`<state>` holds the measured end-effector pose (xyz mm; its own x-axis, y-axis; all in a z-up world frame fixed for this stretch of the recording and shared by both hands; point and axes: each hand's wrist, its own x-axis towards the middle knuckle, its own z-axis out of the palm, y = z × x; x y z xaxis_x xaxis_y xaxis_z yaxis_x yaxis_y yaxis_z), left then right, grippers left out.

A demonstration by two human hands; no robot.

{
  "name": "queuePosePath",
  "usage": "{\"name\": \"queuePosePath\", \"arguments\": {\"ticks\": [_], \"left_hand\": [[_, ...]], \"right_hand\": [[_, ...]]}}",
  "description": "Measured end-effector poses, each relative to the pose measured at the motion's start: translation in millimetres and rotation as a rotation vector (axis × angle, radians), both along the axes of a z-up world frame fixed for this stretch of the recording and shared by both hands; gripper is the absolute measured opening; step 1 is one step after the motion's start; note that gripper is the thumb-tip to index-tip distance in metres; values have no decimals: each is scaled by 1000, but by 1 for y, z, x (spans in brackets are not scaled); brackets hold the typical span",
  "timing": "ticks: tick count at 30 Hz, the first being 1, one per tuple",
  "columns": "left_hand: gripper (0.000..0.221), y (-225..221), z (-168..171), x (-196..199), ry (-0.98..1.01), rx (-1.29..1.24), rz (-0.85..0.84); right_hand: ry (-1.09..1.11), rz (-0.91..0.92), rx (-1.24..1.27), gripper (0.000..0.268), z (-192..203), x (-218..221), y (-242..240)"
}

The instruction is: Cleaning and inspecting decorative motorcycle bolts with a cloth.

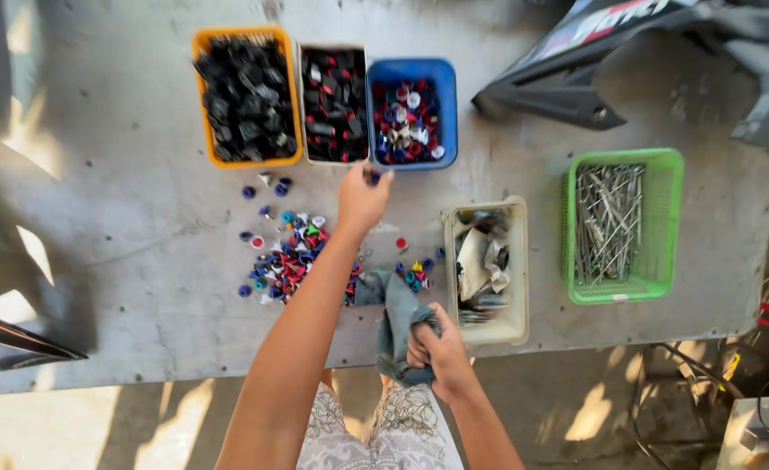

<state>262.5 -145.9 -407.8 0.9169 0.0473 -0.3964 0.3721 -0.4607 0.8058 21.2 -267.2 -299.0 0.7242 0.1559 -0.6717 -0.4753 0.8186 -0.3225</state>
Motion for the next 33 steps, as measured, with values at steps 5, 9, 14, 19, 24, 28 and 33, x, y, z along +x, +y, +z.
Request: {"name": "queuePosePath", "arguments": {"ticks": [5,9,14,19,24,28,33], "left_hand": [[36,7,-19,-4,13,-309,136],[15,66,-19,-80,-230,115,-127],[9,129,-31,-167,-254,472,-272],[41,132,-53,-206,-256,599,-342],[30,114,-91,-208,-296,740,-250],[22,105,-96,-214,-307,927,-388],[30,110,-102,-223,-339,756,-460]], "right_hand": [[289,152,-317,26,-78,-44,9],[318,200,-316,24,-75,-44,16],[279,983,-185,11,-42,-56,11],[73,1104,-386,17,-16,-60,33],[12,776,-727,20,-38,-61,30],[122,489,-625,22,-29,-63,29],[143,370,-699,21,-14,-65,41]]}}
